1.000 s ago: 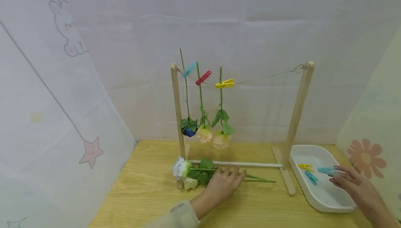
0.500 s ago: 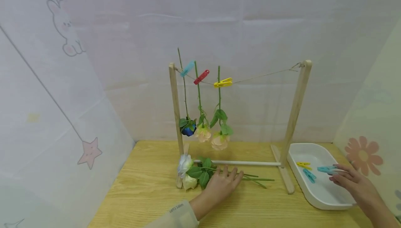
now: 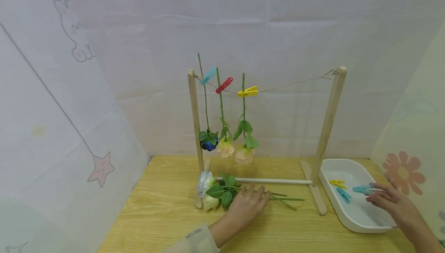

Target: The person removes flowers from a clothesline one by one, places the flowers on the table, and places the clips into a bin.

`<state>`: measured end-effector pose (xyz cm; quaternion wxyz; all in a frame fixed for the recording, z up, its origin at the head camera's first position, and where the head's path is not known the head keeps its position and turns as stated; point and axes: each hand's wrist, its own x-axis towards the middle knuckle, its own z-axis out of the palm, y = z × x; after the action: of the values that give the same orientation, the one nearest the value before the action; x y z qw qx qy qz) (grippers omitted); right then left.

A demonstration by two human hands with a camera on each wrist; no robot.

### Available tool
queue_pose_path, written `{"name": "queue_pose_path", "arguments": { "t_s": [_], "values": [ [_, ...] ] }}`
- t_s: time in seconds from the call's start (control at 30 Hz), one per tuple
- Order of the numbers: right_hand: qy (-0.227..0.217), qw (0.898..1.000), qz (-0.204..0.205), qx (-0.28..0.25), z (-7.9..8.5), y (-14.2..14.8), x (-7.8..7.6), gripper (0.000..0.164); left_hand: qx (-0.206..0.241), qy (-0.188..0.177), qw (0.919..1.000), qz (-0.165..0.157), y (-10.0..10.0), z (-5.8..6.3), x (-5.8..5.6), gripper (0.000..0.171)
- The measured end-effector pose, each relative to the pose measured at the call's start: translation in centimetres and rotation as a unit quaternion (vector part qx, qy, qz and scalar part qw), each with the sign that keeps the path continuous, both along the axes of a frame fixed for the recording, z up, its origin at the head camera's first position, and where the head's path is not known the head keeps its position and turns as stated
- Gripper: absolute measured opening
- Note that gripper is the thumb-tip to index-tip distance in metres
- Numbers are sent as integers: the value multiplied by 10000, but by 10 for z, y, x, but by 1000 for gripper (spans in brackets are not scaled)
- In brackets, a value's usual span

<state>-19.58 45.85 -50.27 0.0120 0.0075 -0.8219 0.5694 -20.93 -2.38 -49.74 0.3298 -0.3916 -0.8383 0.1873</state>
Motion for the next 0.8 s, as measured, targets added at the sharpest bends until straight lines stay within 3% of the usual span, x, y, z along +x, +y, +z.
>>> {"name": "queue_pose_path", "arguments": {
  "t_s": [0.13,0.27,0.5,0.67,0.8],
  "values": [
    [-83,9995,-49,288,0,1,0,27,44,20,10000,-6,-1,6,2,45],
    [64,9998,120,135,0,4,-1,29,179,5,9998,-27,-3,14,3,43],
    [5,9991,93,416,10,2,-4,27,445,132,9989,34,-8,30,1,39],
    [710,9957,551,237,22,-3,-7,41,630,105,9980,41,-13,46,1,44],
    [1015,9925,646,202,35,-11,-10,43,760,75,9971,64,-16,58,0,46]
  ]
}}
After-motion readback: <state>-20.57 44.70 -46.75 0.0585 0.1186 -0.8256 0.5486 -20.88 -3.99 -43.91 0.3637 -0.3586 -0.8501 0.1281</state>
